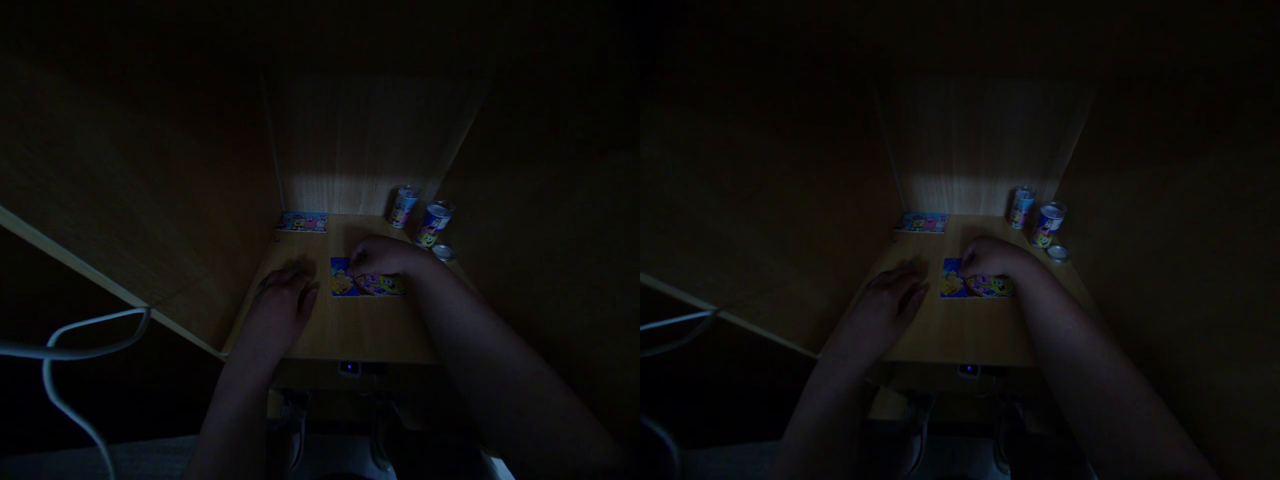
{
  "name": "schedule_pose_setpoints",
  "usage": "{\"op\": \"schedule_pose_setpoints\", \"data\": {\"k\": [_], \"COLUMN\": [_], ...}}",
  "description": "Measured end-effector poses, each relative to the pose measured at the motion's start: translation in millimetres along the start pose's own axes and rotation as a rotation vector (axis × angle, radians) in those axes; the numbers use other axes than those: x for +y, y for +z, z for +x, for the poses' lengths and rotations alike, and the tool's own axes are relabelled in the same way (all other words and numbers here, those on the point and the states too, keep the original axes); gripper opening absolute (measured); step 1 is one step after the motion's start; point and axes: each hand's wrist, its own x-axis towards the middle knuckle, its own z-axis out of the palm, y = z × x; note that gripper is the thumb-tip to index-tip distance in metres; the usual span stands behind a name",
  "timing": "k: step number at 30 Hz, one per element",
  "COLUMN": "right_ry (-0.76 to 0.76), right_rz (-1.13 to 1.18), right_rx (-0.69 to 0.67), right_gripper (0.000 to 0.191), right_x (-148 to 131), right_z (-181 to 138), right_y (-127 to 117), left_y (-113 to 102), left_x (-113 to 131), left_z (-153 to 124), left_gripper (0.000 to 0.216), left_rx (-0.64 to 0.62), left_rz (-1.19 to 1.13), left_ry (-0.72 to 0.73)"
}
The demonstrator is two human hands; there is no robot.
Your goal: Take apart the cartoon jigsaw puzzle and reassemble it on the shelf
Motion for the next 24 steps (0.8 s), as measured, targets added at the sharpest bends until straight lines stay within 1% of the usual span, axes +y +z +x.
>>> {"op": "schedule_pose_setpoints", "data": {"k": [4,6,12,16,18,21,24], "right_ry": [0.029,0.046,0.024,0.014,0.024,0.030,0.028], "right_rz": [-0.006,-0.005,-0.001,0.038,0.046,0.040,0.020], "right_rx": [0.133,0.167,0.177,0.103,0.100,0.183,0.279], "right_gripper": [0.021,0.020,0.013,0.012,0.014,0.015,0.012], "right_x": [1.6,1.7,0.0,-2.4,-3.4,-3.2,-1.2], "right_z": [-0.5,-0.7,0.3,0.9,0.6,0.6,2.8], "right_y": [-3.0,-3.7,-0.8,2.3,2.6,1.4,1.2], "left_y": [-0.2,-1.0,-2.7,-1.4,-0.6,0.2,1.4], "left_x": [0.0,0.4,1.9,1.8,1.4,0.0,-5.0], "left_z": [-0.3,0.1,1.0,0.5,0.1,-0.3,-0.8], "left_gripper": [0.021,0.022,0.024,0.024,0.023,0.025,0.029], "left_rx": [0.010,0.012,-0.001,0.003,0.013,0.050,0.115], "left_rz": [-0.002,-0.008,0.002,-0.004,-0.011,-0.032,-0.036], "left_ry": [-0.001,0.007,-0.013,-0.009,-0.005,-0.032,-0.085]}}
